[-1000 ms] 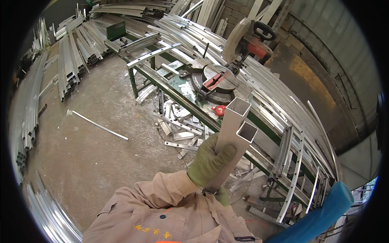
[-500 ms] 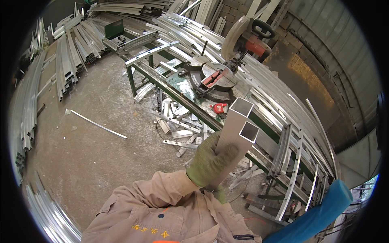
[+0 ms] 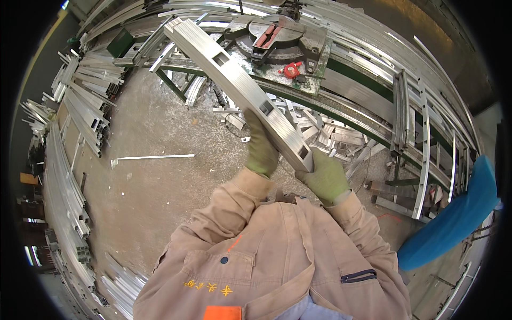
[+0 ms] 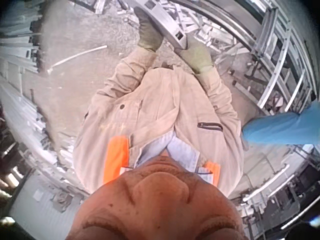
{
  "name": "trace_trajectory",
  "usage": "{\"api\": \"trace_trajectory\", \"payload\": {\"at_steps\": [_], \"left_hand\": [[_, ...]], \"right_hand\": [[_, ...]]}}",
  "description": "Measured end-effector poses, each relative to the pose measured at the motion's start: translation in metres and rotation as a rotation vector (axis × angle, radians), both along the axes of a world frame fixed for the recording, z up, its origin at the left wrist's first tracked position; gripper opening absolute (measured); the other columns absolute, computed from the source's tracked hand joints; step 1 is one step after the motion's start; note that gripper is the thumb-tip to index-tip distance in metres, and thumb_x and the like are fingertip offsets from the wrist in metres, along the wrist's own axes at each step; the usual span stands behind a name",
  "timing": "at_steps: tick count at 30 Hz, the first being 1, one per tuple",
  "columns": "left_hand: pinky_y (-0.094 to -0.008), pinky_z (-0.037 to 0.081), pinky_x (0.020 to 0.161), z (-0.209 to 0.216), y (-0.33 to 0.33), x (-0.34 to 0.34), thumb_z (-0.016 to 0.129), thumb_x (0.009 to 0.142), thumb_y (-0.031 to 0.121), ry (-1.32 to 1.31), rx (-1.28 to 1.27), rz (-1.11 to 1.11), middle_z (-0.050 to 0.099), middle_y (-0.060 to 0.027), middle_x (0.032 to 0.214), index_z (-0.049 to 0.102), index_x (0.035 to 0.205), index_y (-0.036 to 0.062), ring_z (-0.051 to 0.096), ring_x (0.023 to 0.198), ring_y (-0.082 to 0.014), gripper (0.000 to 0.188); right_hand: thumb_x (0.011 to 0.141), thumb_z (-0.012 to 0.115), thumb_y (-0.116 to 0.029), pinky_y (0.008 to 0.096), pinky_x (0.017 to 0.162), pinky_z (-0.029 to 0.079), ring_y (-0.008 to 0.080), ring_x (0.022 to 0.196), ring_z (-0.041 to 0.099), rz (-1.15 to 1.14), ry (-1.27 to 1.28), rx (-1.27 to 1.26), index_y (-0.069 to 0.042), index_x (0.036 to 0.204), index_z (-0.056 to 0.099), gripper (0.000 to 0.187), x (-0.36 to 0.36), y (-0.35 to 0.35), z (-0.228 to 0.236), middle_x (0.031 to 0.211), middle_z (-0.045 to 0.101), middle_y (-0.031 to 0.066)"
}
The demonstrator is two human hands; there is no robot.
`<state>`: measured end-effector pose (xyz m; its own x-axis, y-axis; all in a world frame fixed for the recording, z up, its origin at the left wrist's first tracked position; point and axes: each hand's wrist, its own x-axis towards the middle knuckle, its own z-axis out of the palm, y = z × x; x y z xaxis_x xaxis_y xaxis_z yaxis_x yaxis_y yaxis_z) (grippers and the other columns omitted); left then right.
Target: The person uses a chop saw to cut aluminum profiles into shorter pieces. They repeatedly position a profile on the saw, lower the blade to cut, then remove the cut piece and place it aside. The process is repeated multiple times with different profile lengths.
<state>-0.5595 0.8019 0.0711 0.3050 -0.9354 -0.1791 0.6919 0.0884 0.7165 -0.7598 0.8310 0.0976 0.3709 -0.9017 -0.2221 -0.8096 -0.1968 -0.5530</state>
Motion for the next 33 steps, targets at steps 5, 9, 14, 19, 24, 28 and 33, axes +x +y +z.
{"api": "trace_trajectory", "payload": {"at_steps": [5,9,14,19,24,28,33], "left_hand": [[-0.0451,0.066,0.091,-0.022,0.005,0.023,0.051,0.095,0.107,0.083,0.036,-0.016,0.068,-0.0057,0.097,0.067,0.129,0.0068,0.072,0.087,-0.0271,0.107],[-0.0380,0.058,0.078,-0.021,-0.009,0.072,0.056,0.090,0.110,0.129,-0.033,-0.018,0.056,-0.0001,0.082,0.067,0.108,0.0070,0.058,0.073,-0.0188,0.105],[-0.0303,0.047,0.067,-0.002,-0.008,0.094,0.054,0.091,0.110,0.099,-0.128,-0.082,0.047,0.0031,0.077,0.065,0.101,0.0113,0.048,0.066,-0.0151,0.100],[-0.0421,0.067,0.094,0.012,-0.008,0.075,0.051,0.101,0.102,0.034,-0.205,0.104,0.080,-0.0089,0.117,0.073,0.142,0.0078,0.079,0.109,-0.0231,0.105],[-0.0415,0.068,0.097,0.016,-0.001,0.074,0.052,0.107,0.096,0.078,-0.153,-0.010,0.077,-0.0065,0.122,0.070,0.147,0.0129,0.078,0.113,-0.0225,0.094],[-0.0380,0.067,0.093,0.023,-0.001,0.071,0.050,0.109,0.094,0.041,-0.146,0.050,0.077,-0.0045,0.119,0.071,0.145,0.0134,0.078,0.107,-0.0202,0.091],[-0.0374,0.066,0.089,0.026,-0.001,0.071,0.044,0.113,0.092,0.038,-0.168,0.022,0.077,-0.0043,0.116,0.071,0.141,0.0119,0.077,0.104,-0.0175,0.089]], "right_hand": [[0.091,0.093,-0.040,0.0550,0.102,0.064,0.0468,0.113,0.083,-0.131,-0.197,0.037,-0.003,0.140,0.076,0.064,-0.009,-0.001,0.009,0.123,0.083,0.0297],[0.090,0.093,-0.040,0.0551,0.097,0.063,0.0472,0.107,0.083,-0.183,-0.190,-0.046,-0.002,0.136,0.076,0.062,-0.053,-0.002,0.007,0.120,0.084,0.0296],[0.089,0.095,-0.023,0.0444,0.093,0.064,0.0299,0.102,0.083,-0.227,-0.232,-0.016,0.000,0.142,0.075,0.062,-0.057,0.030,-0.019,0.113,0.085,0.0199],[0.091,0.096,-0.028,0.0472,0.092,0.066,0.0359,0.103,0.086,-0.152,-0.394,0.003,-0.003,0.144,0.077,0.061,-0.031,0.048,-0.038,0.115,0.087,0.0219],[0.095,0.097,-0.035,0.0484,0.087,0.066,0.0380,0.098,0.086,-0.164,-0.375,0.028,-0.005,0.141,0.078,0.058,-0.014,0.048,-0.045,0.112,0.087,0.0232],[0.096,0.097,-0.037,0.0491,0.084,0.066,0.0387,0.096,0.086,-0.177,-0.404,-0.021,-0.004,0.137,0.076,0.057,-0.007,0.047,-0.046,0.110,0.087,0.0228],[0.093,0.099,-0.037,0.0493,0.087,0.066,0.0393,0.101,0.086,-0.153,-0.407,0.054,-0.004,0.136,0.076,0.059,-0.005,0.047,-0.049,0.112,0.087,0.0225]]}}
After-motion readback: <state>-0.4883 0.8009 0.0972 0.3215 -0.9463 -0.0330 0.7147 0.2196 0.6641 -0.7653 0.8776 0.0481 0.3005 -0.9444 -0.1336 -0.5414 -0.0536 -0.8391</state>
